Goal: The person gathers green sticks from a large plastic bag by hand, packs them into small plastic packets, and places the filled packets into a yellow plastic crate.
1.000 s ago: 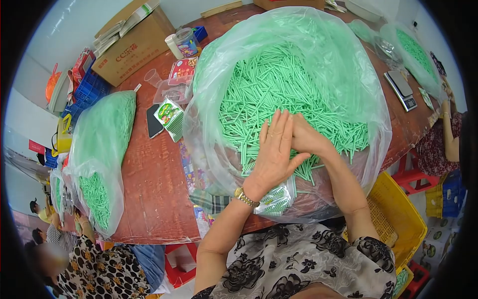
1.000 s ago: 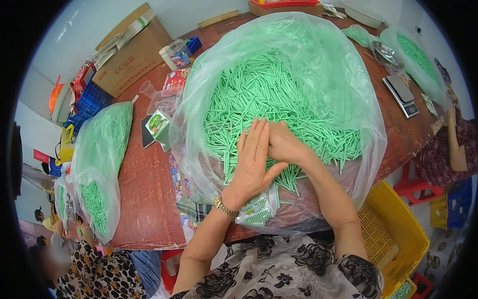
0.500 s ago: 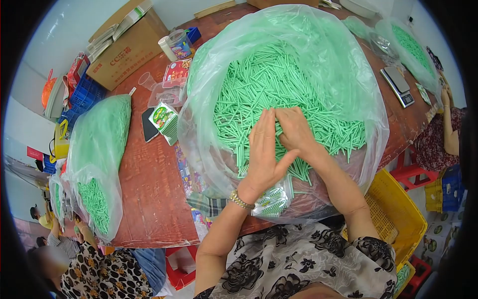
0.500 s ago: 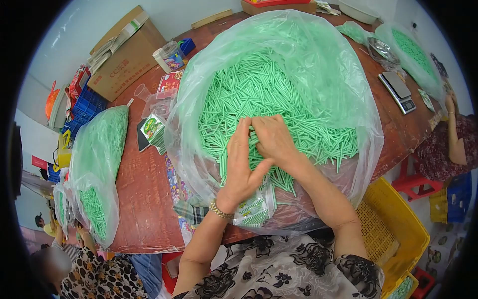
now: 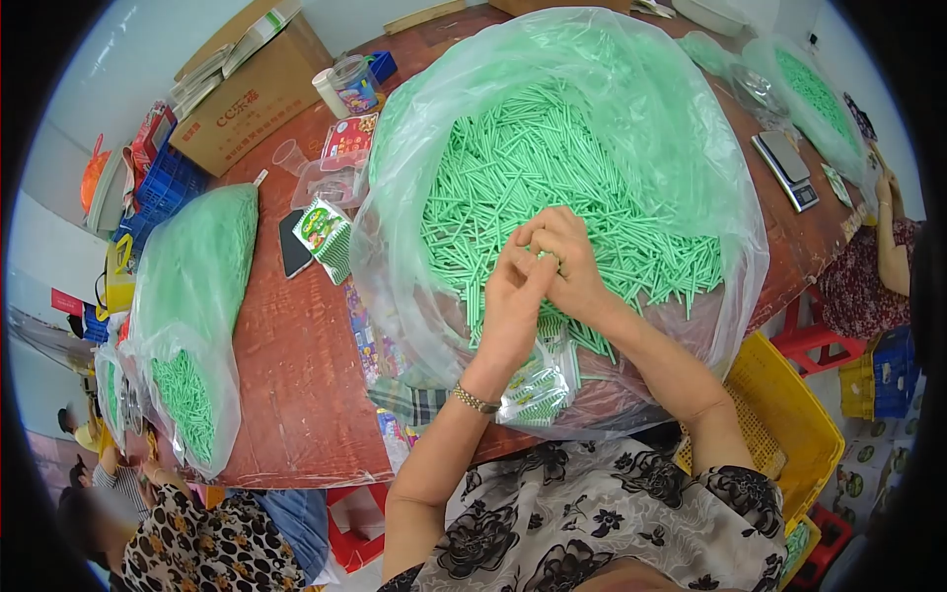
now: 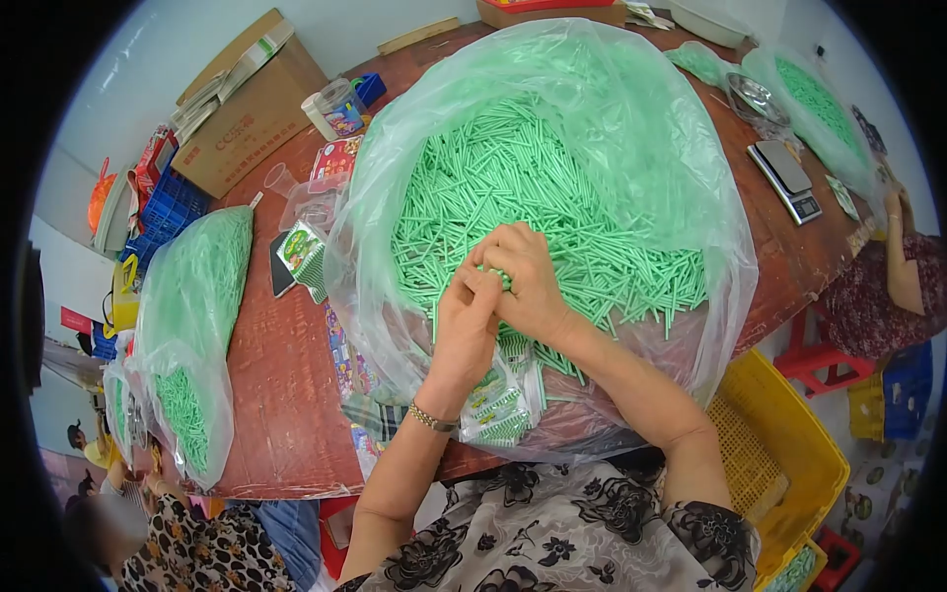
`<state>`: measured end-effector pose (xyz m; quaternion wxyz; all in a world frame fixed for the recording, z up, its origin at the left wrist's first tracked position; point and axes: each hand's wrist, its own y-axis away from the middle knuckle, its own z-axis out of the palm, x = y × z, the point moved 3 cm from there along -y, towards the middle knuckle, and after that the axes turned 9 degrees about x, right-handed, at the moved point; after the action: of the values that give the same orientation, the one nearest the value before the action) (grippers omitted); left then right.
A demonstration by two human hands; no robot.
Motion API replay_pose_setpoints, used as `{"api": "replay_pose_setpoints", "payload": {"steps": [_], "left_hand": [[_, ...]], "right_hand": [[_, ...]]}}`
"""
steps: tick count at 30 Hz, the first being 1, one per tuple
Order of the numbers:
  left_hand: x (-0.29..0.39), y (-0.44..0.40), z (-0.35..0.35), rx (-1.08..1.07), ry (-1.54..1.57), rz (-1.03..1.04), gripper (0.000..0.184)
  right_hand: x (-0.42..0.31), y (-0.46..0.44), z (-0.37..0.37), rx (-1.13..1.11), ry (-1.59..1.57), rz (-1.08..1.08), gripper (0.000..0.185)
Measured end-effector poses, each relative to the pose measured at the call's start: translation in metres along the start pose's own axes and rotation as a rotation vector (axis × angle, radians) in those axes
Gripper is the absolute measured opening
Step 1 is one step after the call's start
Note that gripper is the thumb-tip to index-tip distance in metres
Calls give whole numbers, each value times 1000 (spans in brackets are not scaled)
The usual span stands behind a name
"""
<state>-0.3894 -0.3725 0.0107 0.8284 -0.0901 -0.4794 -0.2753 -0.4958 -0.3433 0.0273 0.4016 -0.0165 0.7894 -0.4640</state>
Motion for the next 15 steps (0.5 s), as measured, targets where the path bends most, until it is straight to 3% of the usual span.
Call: {"api": "replay_pose_setpoints", "payload": {"steps": [5,7,9,11,13,14,15], "left_hand": [[-3,0,-7,21,60,-72,60],[4,6,-5,-30,63,1,66],[15,16,-10,27,71,-77,65],[23,29,-24,82,-20,-21,69],[38,50,-39,197,-571,379,70],[46,64,-43,189,-740,430,62],[51,77,-46,177,-908,482,55]], "right_hand": [[-8,-1,-1,-34,67,-52,22],[-13,-2,-5,-37,63,-85,20],[-15,-3,-5,-80,-253,150,21],[-29,-2,-15,-138,-335,244,23],[-35,11,-26,-376,-273,539,27],[-39,17,-29,-349,-240,457,30],[-41,27,-33,-403,-190,509,32]]}}
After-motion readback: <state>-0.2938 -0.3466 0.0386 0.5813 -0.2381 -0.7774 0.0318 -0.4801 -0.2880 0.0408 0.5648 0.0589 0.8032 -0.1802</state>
